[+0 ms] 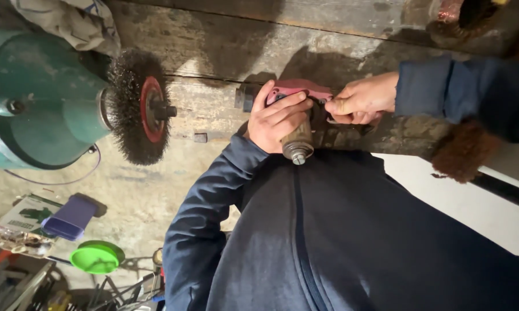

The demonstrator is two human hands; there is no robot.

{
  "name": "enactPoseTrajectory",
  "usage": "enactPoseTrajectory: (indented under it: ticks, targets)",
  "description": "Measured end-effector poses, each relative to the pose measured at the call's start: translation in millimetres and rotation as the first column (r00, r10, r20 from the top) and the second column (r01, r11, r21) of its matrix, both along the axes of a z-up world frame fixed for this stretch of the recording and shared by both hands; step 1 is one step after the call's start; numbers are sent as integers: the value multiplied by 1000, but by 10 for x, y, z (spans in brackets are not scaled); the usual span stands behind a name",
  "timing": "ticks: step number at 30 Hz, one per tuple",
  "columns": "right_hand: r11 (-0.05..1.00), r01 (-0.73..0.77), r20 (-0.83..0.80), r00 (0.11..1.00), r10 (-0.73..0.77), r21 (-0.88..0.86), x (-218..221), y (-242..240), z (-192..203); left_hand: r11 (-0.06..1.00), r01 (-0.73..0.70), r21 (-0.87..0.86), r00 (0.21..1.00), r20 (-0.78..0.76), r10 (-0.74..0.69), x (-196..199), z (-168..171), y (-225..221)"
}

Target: The person works on a brass valve and pump housing held in a bench vise, using a hex key to loosen and tighten bolts on the assembly. They reposition the valve and housing repeatedly while turning the fasteners, then set the assembly down on the workbench.

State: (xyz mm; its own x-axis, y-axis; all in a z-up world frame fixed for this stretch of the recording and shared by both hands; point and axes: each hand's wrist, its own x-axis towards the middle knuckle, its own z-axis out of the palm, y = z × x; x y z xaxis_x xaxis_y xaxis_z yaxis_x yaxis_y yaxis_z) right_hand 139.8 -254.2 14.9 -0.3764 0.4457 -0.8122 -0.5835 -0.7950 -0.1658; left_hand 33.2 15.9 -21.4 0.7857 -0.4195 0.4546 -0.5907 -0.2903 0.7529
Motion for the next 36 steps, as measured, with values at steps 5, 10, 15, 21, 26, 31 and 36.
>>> enactPoseTrajectory:
  ticks: [5,10,15,21,26,31,36]
  targets:
    - [998,-52,-17,999,52,-37,42,21,-10,999,4,32,1000,-14,-4,-10,-35,-5]
    - [999,41,-18,999,-41,17,-29,-45,-81,1000,-27,3,999,40,27,24,-6,-26]
    - [993,10,-15,1000,-11,-114,99,88,148,1000,-2,30,1000,28,1,15,101,-8]
    - [971,-198,-38,980,195,-132,101,-81,-178,989,126,-74,992,25,-124,138,209,-12]
    - [971,-239,51,969,240,-26,15,-129,-173,939,170,-298,985,30,-169,234,206,-62]
    - [921,-385,146,909,390,-63,12,-25,-140,919,186,-349,982,52,-179,334,181,-35]
    - [880,-476,145,869,472,-14,61,-38,-151,912,217,-349,976,85,-200,378,80,-20]
